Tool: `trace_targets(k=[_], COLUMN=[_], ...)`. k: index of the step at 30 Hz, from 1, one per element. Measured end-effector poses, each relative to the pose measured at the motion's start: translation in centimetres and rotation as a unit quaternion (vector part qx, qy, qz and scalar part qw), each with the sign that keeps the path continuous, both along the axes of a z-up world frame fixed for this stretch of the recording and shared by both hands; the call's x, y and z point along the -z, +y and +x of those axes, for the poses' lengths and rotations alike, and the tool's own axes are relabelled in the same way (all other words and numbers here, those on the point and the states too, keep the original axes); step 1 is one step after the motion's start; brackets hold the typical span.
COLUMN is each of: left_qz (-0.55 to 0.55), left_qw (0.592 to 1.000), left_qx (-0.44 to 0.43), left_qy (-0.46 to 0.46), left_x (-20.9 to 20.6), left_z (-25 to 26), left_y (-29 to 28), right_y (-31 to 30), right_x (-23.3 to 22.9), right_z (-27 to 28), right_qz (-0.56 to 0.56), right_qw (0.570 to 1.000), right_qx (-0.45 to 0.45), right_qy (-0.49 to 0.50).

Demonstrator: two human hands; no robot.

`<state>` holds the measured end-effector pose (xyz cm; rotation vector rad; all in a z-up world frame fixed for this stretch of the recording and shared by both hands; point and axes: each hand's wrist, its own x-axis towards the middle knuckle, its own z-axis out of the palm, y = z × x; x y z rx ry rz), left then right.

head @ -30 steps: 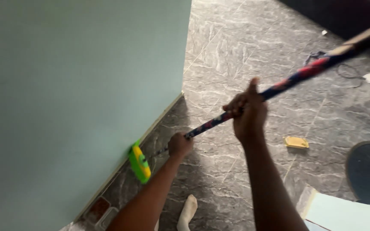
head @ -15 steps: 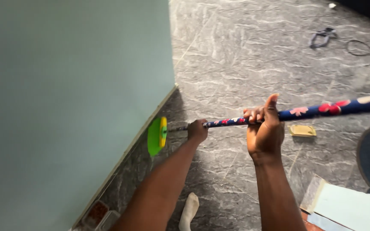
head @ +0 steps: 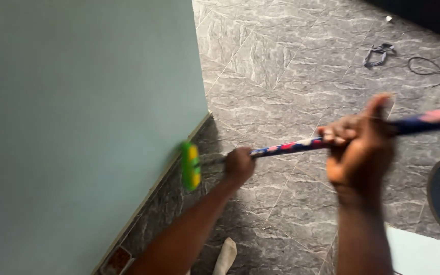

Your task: Sweeping the floor and moving plastic containers using a broom.

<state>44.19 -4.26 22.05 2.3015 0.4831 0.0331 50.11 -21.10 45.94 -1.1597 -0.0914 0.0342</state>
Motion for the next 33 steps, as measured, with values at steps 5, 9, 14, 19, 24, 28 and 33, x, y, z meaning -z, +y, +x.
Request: trace_targets(k=[5,9,14,19,24,28,33], left_qz=[0.023,-0.022,0.003,0.017,0.01,-0.012,-0.023], left_qw=[0.976,0.946,0.96,0.994,0.991,0.987,0.978], left_qx=[-0.066,-0.12,-0.108,-0.044,0.112,0.156,0.193], left_qy=[0.205,0.301,0.26,0.102,0.072,-0.035,-0.074], left_x=[3.5,12.7,19.8,16.7,16.4,17.4,9.0], left_z=[-4.9,-6.9,-2.2,5.9,11.8,14.0,13.1], left_y=[4.0,5.9,3.5,1.2,-1.8,-3.9,-5.0], right_y=[5.5,9.2,5.7,0.8,-4.0,-5.2,-6.7], right_x=[6.9,13.7,15.4,13.5,14.3,11.8,8.4], right_z=[0.7,-1.0,2.0,3.8,4.5,2.6,1.8], right_qz=[0.012,-0.01,0.042,0.079,0.053,-0.029,-0.021], right_qw=[0.988,0.977,0.976,0.993,0.996,0.996,0.994], right_qx=[-0.021,-0.056,-0.031,0.007,0.063,0.084,0.077], right_qy=[0.15,0.205,0.211,0.091,0.046,0.006,-0.074])
